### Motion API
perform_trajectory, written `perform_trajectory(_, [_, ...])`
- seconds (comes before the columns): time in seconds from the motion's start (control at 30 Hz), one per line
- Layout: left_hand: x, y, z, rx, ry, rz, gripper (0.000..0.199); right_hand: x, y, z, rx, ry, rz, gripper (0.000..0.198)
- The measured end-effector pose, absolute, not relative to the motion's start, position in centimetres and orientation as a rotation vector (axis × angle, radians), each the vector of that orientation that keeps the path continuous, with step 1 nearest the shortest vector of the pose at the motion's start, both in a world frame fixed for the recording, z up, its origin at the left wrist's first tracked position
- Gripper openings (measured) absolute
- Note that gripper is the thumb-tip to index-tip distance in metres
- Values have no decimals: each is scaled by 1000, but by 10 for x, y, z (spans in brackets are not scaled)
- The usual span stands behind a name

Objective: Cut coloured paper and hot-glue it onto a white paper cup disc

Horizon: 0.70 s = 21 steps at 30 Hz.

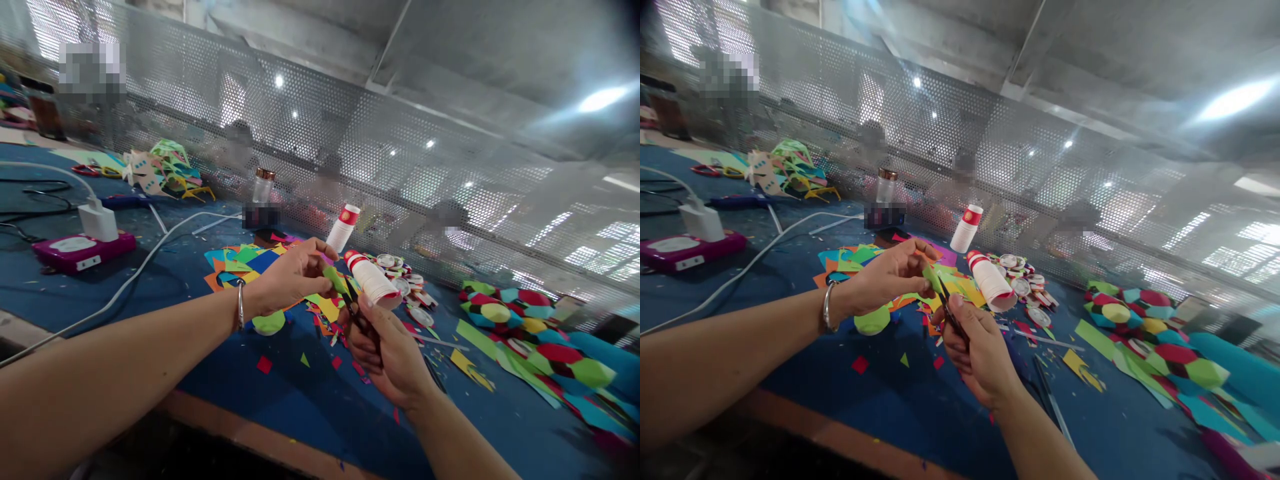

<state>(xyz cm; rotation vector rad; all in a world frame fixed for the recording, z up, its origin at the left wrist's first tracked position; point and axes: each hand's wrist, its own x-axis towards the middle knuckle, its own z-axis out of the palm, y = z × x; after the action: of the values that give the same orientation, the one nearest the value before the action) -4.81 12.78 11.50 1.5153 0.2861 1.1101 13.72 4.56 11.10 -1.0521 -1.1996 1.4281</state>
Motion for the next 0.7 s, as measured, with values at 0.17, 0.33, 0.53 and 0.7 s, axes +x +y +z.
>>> perform_trajectory(0.17, [-48,128,114,1536,263,1091,41,137,46,109,-1067,-1184,1424,44])
perform_trajectory(0.33, [-49,127,115,1533,266,1074,42,136,45,109,-1070,-1169,1429,46])
perform_trajectory(0.53, [-49,128,113,1531,258,1071,40,136,45,110,-1086,-1161,1418,46])
perform_trajectory(0.7, [-49,127,114,1512,263,1055,41,136,46,108,-1102,-1166,1413,46])
